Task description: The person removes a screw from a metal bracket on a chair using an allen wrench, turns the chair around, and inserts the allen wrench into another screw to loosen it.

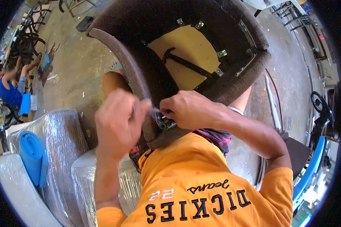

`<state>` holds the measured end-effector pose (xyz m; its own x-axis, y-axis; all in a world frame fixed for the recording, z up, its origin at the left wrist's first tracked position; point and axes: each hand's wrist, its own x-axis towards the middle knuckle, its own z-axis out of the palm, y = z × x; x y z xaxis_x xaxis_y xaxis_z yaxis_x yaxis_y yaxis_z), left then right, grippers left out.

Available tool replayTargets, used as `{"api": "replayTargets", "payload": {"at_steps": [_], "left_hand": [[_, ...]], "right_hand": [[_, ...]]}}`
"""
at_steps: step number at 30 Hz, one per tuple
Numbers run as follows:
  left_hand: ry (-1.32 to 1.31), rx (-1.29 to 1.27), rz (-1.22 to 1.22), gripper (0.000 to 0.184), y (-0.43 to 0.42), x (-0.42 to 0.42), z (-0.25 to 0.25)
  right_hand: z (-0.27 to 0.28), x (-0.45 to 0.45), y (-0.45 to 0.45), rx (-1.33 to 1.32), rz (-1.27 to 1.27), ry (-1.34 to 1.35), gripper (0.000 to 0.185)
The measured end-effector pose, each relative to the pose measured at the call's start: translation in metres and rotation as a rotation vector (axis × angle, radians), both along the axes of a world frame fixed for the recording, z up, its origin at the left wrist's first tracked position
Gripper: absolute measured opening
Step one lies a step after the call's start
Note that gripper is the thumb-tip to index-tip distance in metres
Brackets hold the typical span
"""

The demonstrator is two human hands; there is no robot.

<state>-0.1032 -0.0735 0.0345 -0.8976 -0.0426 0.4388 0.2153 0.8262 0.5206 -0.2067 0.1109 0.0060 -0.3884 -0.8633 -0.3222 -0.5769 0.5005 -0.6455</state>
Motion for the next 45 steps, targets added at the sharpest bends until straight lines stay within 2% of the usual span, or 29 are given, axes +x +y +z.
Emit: {"api": "replayTargets", "payload": {"at_steps": [2,4,5,7,8,9,11,13,15,16,18,21,23,27,30,33,34,35,36,39,41,42,45], "left_hand": [[-0.214,0.171,0.045,0.034,-0.011,-0.033,-0.008],[-0.302,0.243,-0.020,0.037,-0.021,-0.066,-0.024],[-0.308,0.252,-0.032,0.037,-0.025,-0.079,-0.032],[-0.487,0.212,-0.176,0.038,-0.032,-0.100,-0.043],[-0.421,0.095,-0.219,0.040,-0.032,-0.108,-0.046],[-0.421,0.105,-0.217,0.040,-0.033,-0.117,-0.050],[-0.218,-0.125,-0.479,0.040,-0.039,-0.132,-0.059],[-0.185,-0.177,-0.486,0.040,-0.042,-0.137,-0.069],[-0.258,-0.303,-0.497,0.040,-0.044,-0.139,-0.086],[-0.261,-0.292,-0.496,0.040,-0.044,-0.138,-0.088],[-0.211,-0.429,-0.454,0.040,-0.041,-0.131,-0.091],[-0.283,-0.451,-0.431,0.039,-0.040,-0.129,-0.089],[-0.297,-0.457,-0.408,0.039,-0.039,-0.131,-0.087],[-0.286,-0.460,-0.371,0.037,-0.038,-0.130,-0.091],[-0.345,-0.507,-0.358,0.034,-0.035,-0.132,-0.090],[-0.257,-0.463,-0.369,0.031,-0.032,-0.133,-0.093],[-0.257,-0.464,-0.364,0.031,-0.034,-0.130,-0.092],[-0.095,-0.347,-0.374,0.030,-0.038,-0.123,-0.088],[0.065,-0.231,-0.382,0.030,-0.040,-0.115,-0.083],[0.185,-0.198,-0.291,0.034,-0.032,-0.071,-0.041],[0.189,-0.221,-0.277,0.036,-0.016,-0.030,-0.025],[0.083,-0.233,-0.305,0.032,-0.009,-0.006,-0.017],[-0.167,-0.244,-0.452,0.028,0.014,0.058,-0.011]], "right_hand": [[-0.014,0.001,-0.006,0.023,-0.062,-0.011,0.016],[-0.025,-0.003,-0.010,0.086,-0.148,-0.040,0.020],[-0.026,-0.008,-0.010,0.098,-0.158,-0.044,0.020],[-0.024,-0.014,-0.014,0.226,-0.111,-0.109,0.022],[-0.027,-0.015,-0.016,0.272,-0.125,-0.101,0.022],[-0.030,-0.018,-0.019,0.281,-0.121,-0.101,0.022],[-0.035,-0.023,-0.027,0.385,-0.015,-0.252,0.020],[-0.038,-0.025,-0.034,0.424,-0.008,-0.297,0.019],[-0.041,-0.025,-0.038,0.462,-0.013,-0.350,0.018],[-0.045,-0.025,-0.037,0.459,0.054,-0.316,0.018],[-0.053,-0.023,-0.035,0.460,0.115,-0.294,0.018],[-0.058,-0.019,-0.032,0.408,0.155,-0.162,0.021],[-0.053,-0.017,-0.035,0.525,-0.060,-0.247,0.024],[-0.046,-0.017,-0.039,0.529,0.049,-0.189,0.022],[-0.050,-0.017,-0.039,0.570,-0.102,-0.313,0.021],[-0.055,-0.017,-0.035,0.488,0.186,-0.223,0.020],[-0.047,-0.017,-0.037,0.480,0.085,-0.230,0.020],[-0.040,-0.015,-0.038,0.468,-0.015,-0.237,0.019],[-0.038,-0.013,-0.037,0.463,-0.008,-0.235,0.019],[-0.034,-0.011,-0.027,0.291,0.068,-0.193,0.016],[-0.038,-0.007,-0.021,0.122,0.074,-0.252,0.019],[-0.027,-0.009,-0.023,0.181,0.154,-0.201,0.020],[-0.018,-0.008,-0.018,0.110,0.134,-0.217,0.021]]}}
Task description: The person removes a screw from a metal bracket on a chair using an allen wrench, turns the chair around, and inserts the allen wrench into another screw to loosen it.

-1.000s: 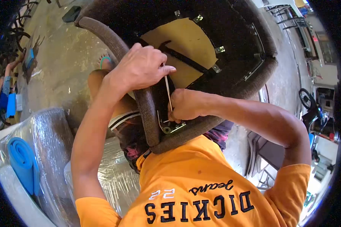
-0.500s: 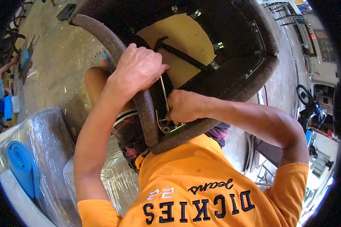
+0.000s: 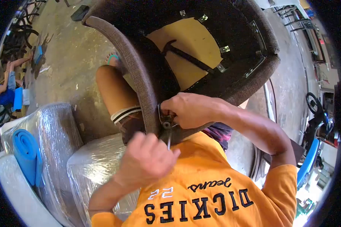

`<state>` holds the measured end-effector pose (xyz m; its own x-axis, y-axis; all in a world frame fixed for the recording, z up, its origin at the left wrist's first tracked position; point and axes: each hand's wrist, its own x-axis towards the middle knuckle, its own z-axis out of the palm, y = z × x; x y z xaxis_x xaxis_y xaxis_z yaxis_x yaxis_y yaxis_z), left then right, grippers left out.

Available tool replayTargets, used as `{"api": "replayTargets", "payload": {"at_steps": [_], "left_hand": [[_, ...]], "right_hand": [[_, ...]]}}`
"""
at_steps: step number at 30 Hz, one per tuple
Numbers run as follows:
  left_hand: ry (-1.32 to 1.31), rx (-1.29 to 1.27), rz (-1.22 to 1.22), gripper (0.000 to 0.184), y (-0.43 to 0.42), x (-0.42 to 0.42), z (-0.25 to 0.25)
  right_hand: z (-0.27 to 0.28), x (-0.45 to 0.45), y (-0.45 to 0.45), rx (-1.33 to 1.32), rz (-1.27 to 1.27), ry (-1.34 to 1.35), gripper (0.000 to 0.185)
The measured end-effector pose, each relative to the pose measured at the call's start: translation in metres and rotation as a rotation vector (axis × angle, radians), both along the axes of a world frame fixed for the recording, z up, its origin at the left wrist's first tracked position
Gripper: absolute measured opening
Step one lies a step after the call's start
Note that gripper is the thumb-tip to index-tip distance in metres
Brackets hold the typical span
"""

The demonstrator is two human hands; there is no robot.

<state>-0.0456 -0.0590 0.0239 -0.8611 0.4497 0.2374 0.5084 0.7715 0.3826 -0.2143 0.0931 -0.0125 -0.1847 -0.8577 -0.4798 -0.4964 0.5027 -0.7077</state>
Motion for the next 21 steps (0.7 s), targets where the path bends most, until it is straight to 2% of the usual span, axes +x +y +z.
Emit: {"api": "replayTargets", "payload": {"at_steps": [1,3,6,11,14,17,18,21], "left_hand": [[0.004,-0.011,0.005,0.028,0.009,0.014,-0.007],[-0.187,0.030,-0.030,0.027,0.022,0.032,-0.020],[-0.136,-0.053,-0.030,0.026,0.022,0.029,-0.011],[-0.016,-0.026,0.005,0.026,0.013,0.011,0.015],[0.051,0.005,0.195,0.031,-0.014,-0.032,0.013],[-0.094,0.146,0.324,0.035,-0.040,-0.092,-0.002],[-0.189,0.172,0.342,0.037,-0.045,-0.111,-0.005],[-0.108,0.166,0.187,0.041,-0.054,-0.160,-0.038]], "right_hand": [[0.002,0.000,0.000,0.002,-0.020,-0.014,0.024],[0.000,0.000,-0.001,-0.005,0.042,0.004,0.024],[0.001,-0.003,-0.002,0.012,0.127,0.058,0.024],[0.017,-0.007,0.008,0.063,0.212,0.053,0.023],[0.020,-0.012,0.017,0.018,0.206,0.094,0.020],[0.020,-0.014,0.019,-0.031,0.030,-0.029,0.020],[0.019,-0.015,0.016,-0.028,0.024,-0.024,0.020],[0.005,-0.015,0.011,0.071,-0.100,0.054,0.019]]}}
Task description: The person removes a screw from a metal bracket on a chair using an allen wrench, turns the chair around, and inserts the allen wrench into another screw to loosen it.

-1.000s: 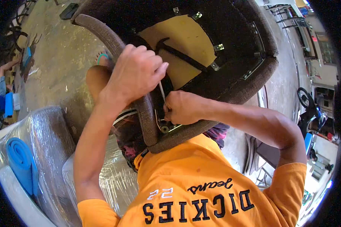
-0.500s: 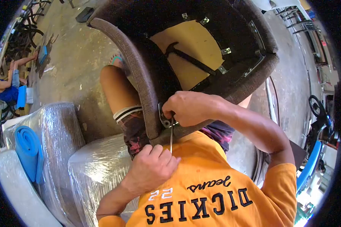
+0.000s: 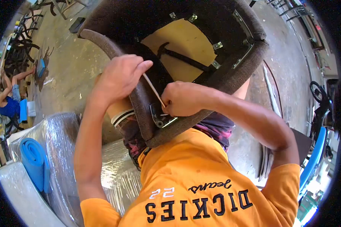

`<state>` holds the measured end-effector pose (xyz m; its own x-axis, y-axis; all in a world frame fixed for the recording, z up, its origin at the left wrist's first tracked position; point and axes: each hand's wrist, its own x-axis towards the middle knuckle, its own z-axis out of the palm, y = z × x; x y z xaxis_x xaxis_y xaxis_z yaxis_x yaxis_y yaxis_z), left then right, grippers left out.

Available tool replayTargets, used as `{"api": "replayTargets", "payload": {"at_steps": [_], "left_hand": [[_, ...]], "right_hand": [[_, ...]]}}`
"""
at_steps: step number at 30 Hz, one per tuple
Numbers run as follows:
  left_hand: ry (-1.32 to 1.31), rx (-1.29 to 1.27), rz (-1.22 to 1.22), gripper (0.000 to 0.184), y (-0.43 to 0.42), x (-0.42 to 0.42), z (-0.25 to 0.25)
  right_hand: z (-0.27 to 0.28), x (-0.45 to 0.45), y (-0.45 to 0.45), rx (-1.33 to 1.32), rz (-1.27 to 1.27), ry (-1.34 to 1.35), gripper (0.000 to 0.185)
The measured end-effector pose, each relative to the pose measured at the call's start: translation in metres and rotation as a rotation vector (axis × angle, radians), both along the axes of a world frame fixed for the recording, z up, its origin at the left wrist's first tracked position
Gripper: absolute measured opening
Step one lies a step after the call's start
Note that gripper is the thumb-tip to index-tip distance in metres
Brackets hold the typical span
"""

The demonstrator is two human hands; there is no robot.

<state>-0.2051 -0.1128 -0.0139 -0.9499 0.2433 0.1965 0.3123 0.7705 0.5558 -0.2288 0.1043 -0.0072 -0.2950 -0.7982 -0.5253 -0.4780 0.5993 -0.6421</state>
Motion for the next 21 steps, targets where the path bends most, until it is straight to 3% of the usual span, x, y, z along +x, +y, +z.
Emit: {"api": "replayTargets", "payload": {"at_steps": [2,3,5,6,10,16,21], "left_hand": [[0.156,-0.301,-0.168,0.043,-0.002,-0.021,-0.013],[0.147,-0.298,-0.184,0.043,-0.003,-0.027,-0.018],[-0.017,-0.404,-0.266,0.042,0.001,-0.039,-0.020],[-0.169,-0.427,-0.295,0.037,0.003,-0.042,-0.022],[-0.034,-0.393,-0.220,0.037,0.000,-0.035,-0.037],[0.201,-0.447,-0.170,0.033,0.001,-0.030,-0.051],[0.335,-0.375,-0.129,0.026,0.000,-0.030,-0.058]], "right_hand": [[-0.016,-0.007,-0.004,0.069,0.008,-0.047,0.018],[-0.019,-0.007,-0.006,0.069,-0.006,-0.059,0.018],[-0.014,-0.011,-0.017,0.391,-0.123,-0.209,0.021],[-0.015,-0.010,-0.019,0.397,-0.096,-0.164,0.020],[-0.033,-0.011,-0.025,0.431,-0.080,-0.309,0.017],[-0.036,-0.004,-0.029,0.387,-0.041,-0.190,0.013],[-0.036,-0.003,-0.024,0.279,-0.186,-0.280,0.012]]}}
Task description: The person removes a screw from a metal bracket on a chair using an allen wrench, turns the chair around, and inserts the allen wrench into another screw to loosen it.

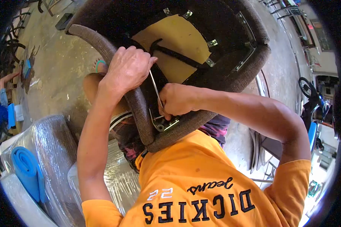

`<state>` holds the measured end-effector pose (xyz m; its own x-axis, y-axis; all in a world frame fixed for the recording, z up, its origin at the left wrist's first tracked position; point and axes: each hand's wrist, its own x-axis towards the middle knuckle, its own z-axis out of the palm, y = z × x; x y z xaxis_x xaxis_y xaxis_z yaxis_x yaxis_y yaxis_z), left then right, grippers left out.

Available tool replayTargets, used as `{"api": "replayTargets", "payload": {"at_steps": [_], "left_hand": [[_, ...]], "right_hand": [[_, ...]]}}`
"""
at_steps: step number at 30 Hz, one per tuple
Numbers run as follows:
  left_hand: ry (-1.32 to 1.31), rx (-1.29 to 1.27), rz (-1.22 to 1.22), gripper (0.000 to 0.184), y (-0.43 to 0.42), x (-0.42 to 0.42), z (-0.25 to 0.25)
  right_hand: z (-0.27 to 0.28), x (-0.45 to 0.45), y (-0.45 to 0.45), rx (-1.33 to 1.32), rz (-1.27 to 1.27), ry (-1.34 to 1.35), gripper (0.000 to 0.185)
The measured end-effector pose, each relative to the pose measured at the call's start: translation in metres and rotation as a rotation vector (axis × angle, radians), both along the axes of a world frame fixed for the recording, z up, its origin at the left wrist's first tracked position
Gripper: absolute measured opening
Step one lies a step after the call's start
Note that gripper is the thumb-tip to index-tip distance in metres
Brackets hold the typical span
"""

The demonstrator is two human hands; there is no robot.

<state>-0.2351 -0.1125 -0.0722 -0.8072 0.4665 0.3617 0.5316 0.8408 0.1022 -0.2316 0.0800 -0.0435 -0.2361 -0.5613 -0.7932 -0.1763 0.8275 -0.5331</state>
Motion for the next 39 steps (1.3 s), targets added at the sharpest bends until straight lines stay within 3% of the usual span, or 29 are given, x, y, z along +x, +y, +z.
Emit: {"api": "replayTargets", "payload": {"at_steps": [3,10,12,15,21,24,26,28,29,31,32,35,37,38,39], "left_hand": [[-0.015,-0.004,0.011,0.025,0.001,0.002,0.001],[0.005,0.045,0.002,0.025,0.003,0.004,0.002],[-0.050,0.007,0.033,0.025,0.004,0.003,0.005],[-0.036,0.008,0.027,0.025,0.004,0.003,0.003],[-0.068,-0.012,0.046,0.027,0.004,0.004,0.004],[-0.062,0.003,0.044,0.027,0.009,0.005,0.008],[-0.003,0.052,-0.017,0.026,0.007,0.012,0.013],[0.058,0.121,-0.033,0.016,0.004,0.030,0.034],[0.095,0.158,-0.025,0.014,0.004,0.042,0.045],[0.153,0.153,0.031,0.016,0.015,0.076,0.071],[0.114,0.143,0.074,0.019,0.022,0.098,0.084],[-0.057,-0.020,0.090,0.021,0.055,0.173,0.111],[-0.332,0.054,0.072,0.021,0.084,0.216,0.102],[-0.323,0.038,0.084,0.021,0.098,0.230,0.095],[-0.480,0.131,0.159,0.021,0.097,0.243,0.086]], "right_hand": [[0.004,0.001,-0.003,0.031,0.084,0.048,0.012],[0.005,0.002,-0.001,0.038,0.020,0.025,0.012],[0.003,0.002,-0.003,0.060,0.135,0.108,0.013],[0.007,0.002,-0.004,0.076,0.021,0.007,0.014],[-0.005,0.005,-0.003,0.063,0.062,0.049,0.016],[0.016,0.005,-0.005,0.083,0.080,0.072,0.016],[-0.006,0.007,0.005,-0.185,0.180,0.184,0.015],[-0.002,0.013,0.005,-0.217,0.178,0.250,0.015],[0.011,0.014,0.004,-0.259,0.159,0.254,0.024],[0.007,0.020,0.010,-0.361,0.173,0.304,0.026],[0.002,0.018,0.014,-0.375,0.248,0.325,0.027],[0.056,0.002,0.014,-0.346,0.442,0.120,0.042],[0.057,0.001,0.026,-0.415,0.467,0.079,0.047],[0.059,0.002,0.029,-0.358,0.514,0.138,0.049],[0.065,0.006,0.022,-0.280,0.554,0.194,0.051]]}}
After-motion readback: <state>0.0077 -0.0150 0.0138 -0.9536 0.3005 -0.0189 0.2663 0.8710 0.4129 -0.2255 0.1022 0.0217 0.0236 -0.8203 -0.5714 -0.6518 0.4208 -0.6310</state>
